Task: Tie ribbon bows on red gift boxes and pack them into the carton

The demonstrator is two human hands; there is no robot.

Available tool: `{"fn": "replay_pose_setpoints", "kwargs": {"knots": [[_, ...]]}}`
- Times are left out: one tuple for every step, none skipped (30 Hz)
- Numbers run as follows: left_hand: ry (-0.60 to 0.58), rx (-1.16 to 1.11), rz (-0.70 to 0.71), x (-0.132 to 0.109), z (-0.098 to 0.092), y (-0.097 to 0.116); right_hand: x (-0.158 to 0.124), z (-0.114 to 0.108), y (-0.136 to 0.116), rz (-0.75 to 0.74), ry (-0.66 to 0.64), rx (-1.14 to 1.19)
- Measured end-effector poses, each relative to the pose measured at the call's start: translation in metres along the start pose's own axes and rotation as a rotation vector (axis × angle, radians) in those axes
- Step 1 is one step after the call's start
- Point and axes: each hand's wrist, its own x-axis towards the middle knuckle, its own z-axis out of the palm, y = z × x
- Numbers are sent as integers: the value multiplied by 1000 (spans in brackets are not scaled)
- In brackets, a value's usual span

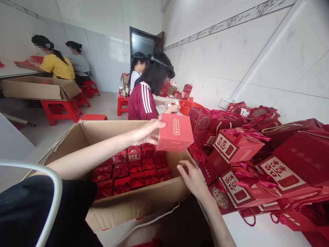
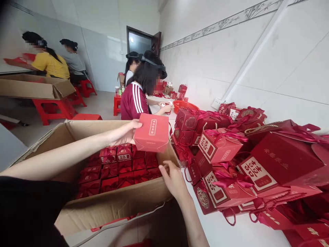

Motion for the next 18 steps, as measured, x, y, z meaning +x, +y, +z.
{"fn": "replay_pose_setpoints", "kwargs": {"knots": [[98,97,101,-2,-7,-8,-4,8,3,-54,8,-82],[198,237,223,-4,-16,-18,-8,15,5,-81,23,-118],[280,397,343,-7,-26,-29,-12,20,7,-92,43,-131],[334,547,435,-11,-36,-41,-15,24,9,-107,69,-153],[373,662,473,-15,-47,-54,-17,27,10,-125,94,-169],[423,733,470,-21,-59,-66,-18,28,12,-146,114,-179],[484,780,450,-28,-71,-79,-19,29,14,-168,128,-183],[541,794,399,-35,-82,-91,-19,30,15,-186,139,-181],[588,790,324,-43,-93,-103,-20,30,16,-203,151,-181],[645,765,224,-52,-104,-115,-20,31,17,-220,168,-186],[718,728,114,-60,-115,-126,-20,31,18,-237,186,-197],[765,708,37,-68,-124,-136,-20,31,18,-254,205,-211],[805,693,-33,-76,-134,-146,-20,32,19,-272,224,-227],[840,680,-101,-83,-142,-155,-21,32,20,-290,237,-242],[868,670,-167,-89,-150,-163,-21,32,20,-304,244,-253],[895,656,-231,-94,-157,-171,-22,32,22,-318,245,-259],[918,640,-288,-99,-163,-178,-23,32,23,-334,242,-265],[939,624,-337,-101,-168,-184,-23,32,24,-352,238,-272]]}}
